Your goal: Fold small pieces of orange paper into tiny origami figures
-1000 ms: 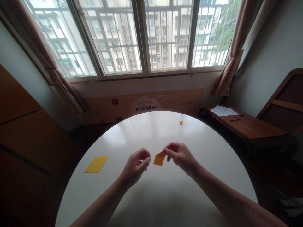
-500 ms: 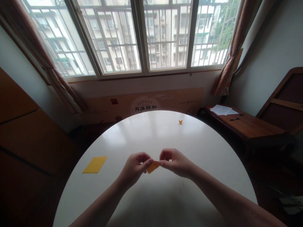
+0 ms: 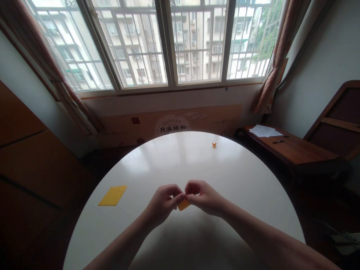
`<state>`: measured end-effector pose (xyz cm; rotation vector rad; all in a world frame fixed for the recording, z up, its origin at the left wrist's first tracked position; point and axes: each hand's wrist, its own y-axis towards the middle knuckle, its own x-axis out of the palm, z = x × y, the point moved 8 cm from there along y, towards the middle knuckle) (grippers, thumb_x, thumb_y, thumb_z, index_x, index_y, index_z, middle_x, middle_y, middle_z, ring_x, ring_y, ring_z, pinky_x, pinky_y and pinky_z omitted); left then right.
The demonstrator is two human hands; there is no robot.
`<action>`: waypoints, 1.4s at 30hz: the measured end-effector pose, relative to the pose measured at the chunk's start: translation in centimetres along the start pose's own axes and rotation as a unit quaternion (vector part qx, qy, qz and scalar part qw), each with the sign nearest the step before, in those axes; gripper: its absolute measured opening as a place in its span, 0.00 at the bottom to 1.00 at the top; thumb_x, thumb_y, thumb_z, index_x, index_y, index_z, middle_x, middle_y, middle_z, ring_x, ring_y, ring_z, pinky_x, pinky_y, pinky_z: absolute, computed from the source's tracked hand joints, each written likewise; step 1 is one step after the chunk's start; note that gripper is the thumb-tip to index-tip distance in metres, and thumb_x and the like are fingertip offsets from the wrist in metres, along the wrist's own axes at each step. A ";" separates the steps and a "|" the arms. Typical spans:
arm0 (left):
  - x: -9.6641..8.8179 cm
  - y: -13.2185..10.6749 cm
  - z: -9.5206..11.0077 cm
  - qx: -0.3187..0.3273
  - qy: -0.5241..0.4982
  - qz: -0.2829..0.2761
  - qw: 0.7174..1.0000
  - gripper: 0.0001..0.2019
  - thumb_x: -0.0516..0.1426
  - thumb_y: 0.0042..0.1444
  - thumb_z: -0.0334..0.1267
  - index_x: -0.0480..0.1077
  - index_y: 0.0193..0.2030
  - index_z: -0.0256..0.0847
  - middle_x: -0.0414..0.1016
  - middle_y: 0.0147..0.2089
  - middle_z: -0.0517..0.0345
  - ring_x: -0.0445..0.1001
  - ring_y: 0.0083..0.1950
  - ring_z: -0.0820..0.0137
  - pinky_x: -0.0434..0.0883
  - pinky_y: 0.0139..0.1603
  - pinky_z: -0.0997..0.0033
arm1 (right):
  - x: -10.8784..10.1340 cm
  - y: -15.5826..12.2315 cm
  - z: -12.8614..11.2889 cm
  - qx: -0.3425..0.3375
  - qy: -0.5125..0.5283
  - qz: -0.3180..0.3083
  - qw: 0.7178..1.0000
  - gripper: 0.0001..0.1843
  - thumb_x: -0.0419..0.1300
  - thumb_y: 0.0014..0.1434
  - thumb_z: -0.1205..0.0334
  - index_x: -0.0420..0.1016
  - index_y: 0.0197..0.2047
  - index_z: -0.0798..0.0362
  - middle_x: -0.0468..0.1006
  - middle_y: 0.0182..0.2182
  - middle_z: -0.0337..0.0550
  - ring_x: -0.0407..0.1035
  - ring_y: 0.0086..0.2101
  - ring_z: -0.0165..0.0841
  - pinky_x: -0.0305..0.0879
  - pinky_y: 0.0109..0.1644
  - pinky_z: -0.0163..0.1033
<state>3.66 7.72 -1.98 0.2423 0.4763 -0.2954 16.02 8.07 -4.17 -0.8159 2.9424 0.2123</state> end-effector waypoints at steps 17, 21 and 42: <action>-0.4 -0.2 0.7 -0.008 -0.032 -0.017 0.999 0.13 0.60 0.56 0.43 0.74 0.26 0.36 0.74 0.26 0.56 0.70 0.29 0.70 0.66 0.29 0.74 | -0.4 -0.6 0.4 0.064 -0.004 -0.074 0.995 0.05 0.56 0.50 0.71 0.71 0.32 0.55 0.76 0.23 0.37 0.66 0.22 0.27 0.59 0.23 0.30; -0.8 -0.1 0.4 -0.020 -0.052 -0.009 0.998 0.14 0.60 0.57 0.45 0.73 0.27 0.37 0.73 0.25 0.57 0.69 0.27 0.70 0.65 0.28 0.74 | -0.8 -0.5 0.0 0.058 -0.001 -0.073 0.996 0.04 0.55 0.51 0.71 0.69 0.30 0.55 0.76 0.23 0.37 0.66 0.22 0.27 0.60 0.24 0.30; -2.1 -1.3 3.0 0.161 -0.015 0.088 0.983 0.08 0.62 0.59 0.38 0.78 0.29 0.41 0.73 0.52 0.47 0.73 0.53 0.58 0.71 0.55 0.57 | 2.7 -0.9 1.2 0.158 0.308 -0.111 0.932 0.19 0.63 0.61 0.48 0.75 0.47 0.54 0.76 0.42 0.47 0.76 0.37 0.35 0.70 0.24 0.30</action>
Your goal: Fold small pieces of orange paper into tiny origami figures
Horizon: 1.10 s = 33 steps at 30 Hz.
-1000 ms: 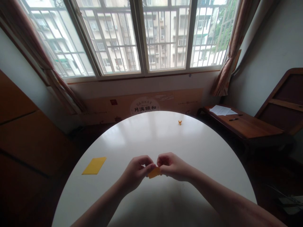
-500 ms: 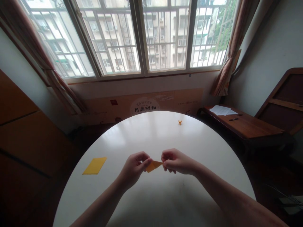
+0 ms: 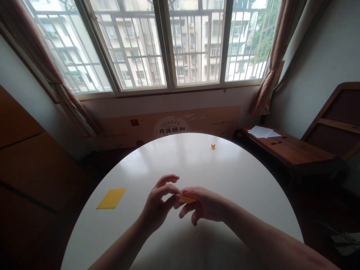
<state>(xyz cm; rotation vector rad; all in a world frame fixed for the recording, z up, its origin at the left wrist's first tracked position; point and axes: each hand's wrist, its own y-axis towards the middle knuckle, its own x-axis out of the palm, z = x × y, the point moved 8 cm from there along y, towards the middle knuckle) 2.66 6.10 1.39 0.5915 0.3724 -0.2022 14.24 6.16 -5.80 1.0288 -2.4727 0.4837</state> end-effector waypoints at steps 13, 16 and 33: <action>0.0 0.0 -0.3 0.004 0.001 0.004 1.000 0.08 0.62 0.59 0.43 0.80 0.33 0.43 0.73 0.57 0.46 0.71 0.58 0.55 0.68 0.61 0.52 | -0.1 0.0 1.0 0.047 0.115 0.036 0.992 0.15 0.71 0.54 0.60 0.71 0.40 0.53 0.75 0.30 0.37 0.69 0.26 0.24 0.56 0.26 0.26; -0.4 0.2 -1.8 -0.048 -0.052 0.035 0.997 0.13 0.62 0.59 0.43 0.77 0.49 0.44 0.72 0.58 0.45 0.71 0.58 0.56 0.70 0.59 0.54 | -1.1 0.1 0.4 0.016 0.120 0.079 0.989 0.15 0.72 0.54 0.60 0.70 0.38 0.53 0.73 0.26 0.34 0.67 0.24 0.23 0.56 0.25 0.26; 1.8 -0.8 -5.7 -0.349 -0.186 -0.062 0.916 0.17 0.65 0.51 0.49 0.77 0.36 0.34 0.76 0.28 0.55 0.74 0.26 0.72 0.72 0.26 0.74 | -2.7 -0.5 -2.2 -0.145 -0.131 0.195 0.961 0.20 0.71 0.53 0.47 0.71 0.34 0.54 0.76 0.31 0.41 0.72 0.30 0.33 0.70 0.26 0.35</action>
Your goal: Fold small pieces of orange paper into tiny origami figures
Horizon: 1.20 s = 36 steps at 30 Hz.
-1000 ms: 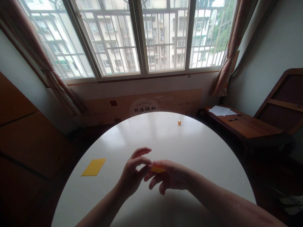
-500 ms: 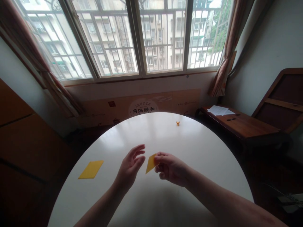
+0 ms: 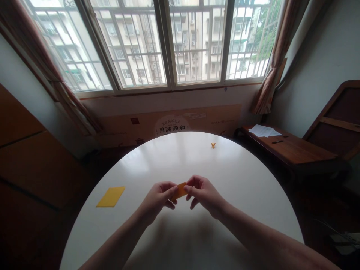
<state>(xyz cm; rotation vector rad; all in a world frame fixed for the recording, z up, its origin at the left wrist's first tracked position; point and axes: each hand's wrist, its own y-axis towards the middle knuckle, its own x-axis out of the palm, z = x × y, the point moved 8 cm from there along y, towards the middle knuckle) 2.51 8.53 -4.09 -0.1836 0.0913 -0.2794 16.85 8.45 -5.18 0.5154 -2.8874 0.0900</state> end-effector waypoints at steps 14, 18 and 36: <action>0.8 0.7 -1.0 0.009 0.036 -0.076 0.996 0.14 0.59 0.54 0.40 0.77 0.44 0.34 0.74 0.31 0.56 0.69 0.27 0.75 0.66 0.22 0.79 | -0.1 -0.4 -3.3 -0.182 -0.296 -0.130 0.929 0.07 0.64 0.61 0.60 0.80 0.40 0.53 0.80 0.35 0.45 0.73 0.33 0.33 0.70 0.31 0.35; 1.0 0.8 -1.5 0.018 0.095 -0.083 0.992 0.15 0.58 0.55 0.38 0.76 0.47 0.34 0.75 0.31 0.57 0.70 0.27 0.73 0.67 0.23 0.77 | 1.2 -1.2 -3.9 -0.216 -0.342 -0.185 0.895 0.07 0.64 0.62 0.60 0.81 0.39 0.53 0.81 0.34 0.45 0.72 0.30 0.30 0.69 0.31 0.32; 2.7 -1.3 1.5 0.229 0.490 -0.130 0.831 0.11 0.60 0.57 0.29 0.82 0.40 0.47 0.81 0.44 0.57 0.76 0.46 0.64 0.70 0.47 0.69 | 1.3 -1.6 -1.5 -0.173 -0.511 -0.264 0.799 0.09 0.63 0.61 0.68 0.84 0.40 0.48 0.82 0.35 0.38 0.73 0.31 0.28 0.65 0.36 0.31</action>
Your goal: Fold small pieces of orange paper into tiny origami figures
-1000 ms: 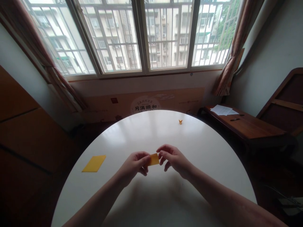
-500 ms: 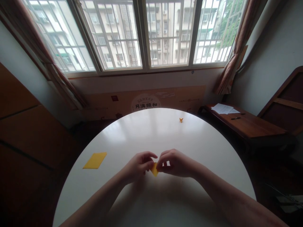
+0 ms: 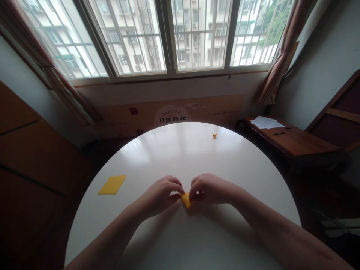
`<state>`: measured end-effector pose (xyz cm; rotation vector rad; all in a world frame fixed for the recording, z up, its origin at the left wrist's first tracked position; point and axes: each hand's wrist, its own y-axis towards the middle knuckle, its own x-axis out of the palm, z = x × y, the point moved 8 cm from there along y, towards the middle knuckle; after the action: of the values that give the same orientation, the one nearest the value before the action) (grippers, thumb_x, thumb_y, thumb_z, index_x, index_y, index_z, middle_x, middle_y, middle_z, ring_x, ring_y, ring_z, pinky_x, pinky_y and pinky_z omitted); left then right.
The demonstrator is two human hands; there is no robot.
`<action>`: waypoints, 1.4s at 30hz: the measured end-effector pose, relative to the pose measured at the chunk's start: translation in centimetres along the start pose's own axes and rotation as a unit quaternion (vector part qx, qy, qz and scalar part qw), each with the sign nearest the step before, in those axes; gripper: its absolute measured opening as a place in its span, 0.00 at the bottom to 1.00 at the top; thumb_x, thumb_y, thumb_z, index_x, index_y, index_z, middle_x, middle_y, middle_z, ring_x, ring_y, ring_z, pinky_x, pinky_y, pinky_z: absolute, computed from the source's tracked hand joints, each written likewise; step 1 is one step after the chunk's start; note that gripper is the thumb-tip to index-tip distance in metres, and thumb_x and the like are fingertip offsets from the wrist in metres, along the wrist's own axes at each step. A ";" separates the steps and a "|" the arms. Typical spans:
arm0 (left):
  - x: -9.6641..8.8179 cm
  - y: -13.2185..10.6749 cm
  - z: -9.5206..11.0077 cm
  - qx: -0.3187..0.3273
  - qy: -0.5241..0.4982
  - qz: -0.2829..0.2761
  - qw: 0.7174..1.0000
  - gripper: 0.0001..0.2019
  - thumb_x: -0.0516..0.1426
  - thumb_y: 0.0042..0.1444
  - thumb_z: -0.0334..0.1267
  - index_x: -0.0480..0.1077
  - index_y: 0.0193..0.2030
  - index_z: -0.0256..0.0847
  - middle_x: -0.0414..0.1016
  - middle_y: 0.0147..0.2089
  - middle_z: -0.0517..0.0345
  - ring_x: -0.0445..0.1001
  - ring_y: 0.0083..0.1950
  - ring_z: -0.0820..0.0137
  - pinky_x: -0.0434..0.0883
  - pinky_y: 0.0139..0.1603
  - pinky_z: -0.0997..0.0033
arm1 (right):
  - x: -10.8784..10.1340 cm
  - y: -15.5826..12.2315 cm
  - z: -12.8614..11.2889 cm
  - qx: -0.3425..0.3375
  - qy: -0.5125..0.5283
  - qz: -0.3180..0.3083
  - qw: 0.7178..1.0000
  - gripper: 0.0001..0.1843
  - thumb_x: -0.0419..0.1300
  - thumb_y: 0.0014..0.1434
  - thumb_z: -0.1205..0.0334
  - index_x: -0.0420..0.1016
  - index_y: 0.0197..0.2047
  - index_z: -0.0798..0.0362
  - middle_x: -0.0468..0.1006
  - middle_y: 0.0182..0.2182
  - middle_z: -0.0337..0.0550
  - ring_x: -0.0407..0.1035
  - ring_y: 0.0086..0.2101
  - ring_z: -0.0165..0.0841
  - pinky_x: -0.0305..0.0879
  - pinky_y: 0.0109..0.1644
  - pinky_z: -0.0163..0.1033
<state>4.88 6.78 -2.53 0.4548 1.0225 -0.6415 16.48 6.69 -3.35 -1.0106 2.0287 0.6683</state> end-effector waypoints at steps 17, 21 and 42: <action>0.4 -0.6 0.8 -0.007 0.052 -0.029 0.998 0.14 0.55 0.57 0.28 0.82 0.38 0.45 0.80 0.39 0.56 0.76 0.37 0.68 0.68 0.38 0.73 | -0.9 -0.3 2.5 0.190 0.023 0.023 0.981 0.13 0.57 0.63 0.57 0.82 0.35 0.53 0.82 0.30 0.42 0.71 0.29 0.32 0.59 0.31 0.34; 0.3 -0.4 0.9 -0.016 0.048 -0.035 0.998 0.13 0.55 0.58 0.29 0.82 0.38 0.45 0.80 0.39 0.55 0.77 0.37 0.68 0.68 0.38 0.73 | -0.7 -0.2 2.3 0.198 0.044 0.026 0.979 0.13 0.58 0.62 0.56 0.82 0.37 0.53 0.82 0.32 0.42 0.72 0.31 0.34 0.61 0.31 0.34; 0.6 -0.1 1.0 0.063 0.008 -0.029 0.998 0.09 0.59 0.58 0.29 0.81 0.40 0.44 0.82 0.43 0.56 0.76 0.44 0.66 0.69 0.46 0.72 | 0.2 -0.1 0.8 0.057 0.011 -0.010 0.998 0.08 0.66 0.58 0.65 0.84 0.42 0.49 0.80 0.35 0.40 0.72 0.32 0.29 0.65 0.35 0.31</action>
<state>5.66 5.88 -2.56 0.5426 1.0172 -0.7588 16.80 7.12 -3.96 -0.9731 2.0484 0.5262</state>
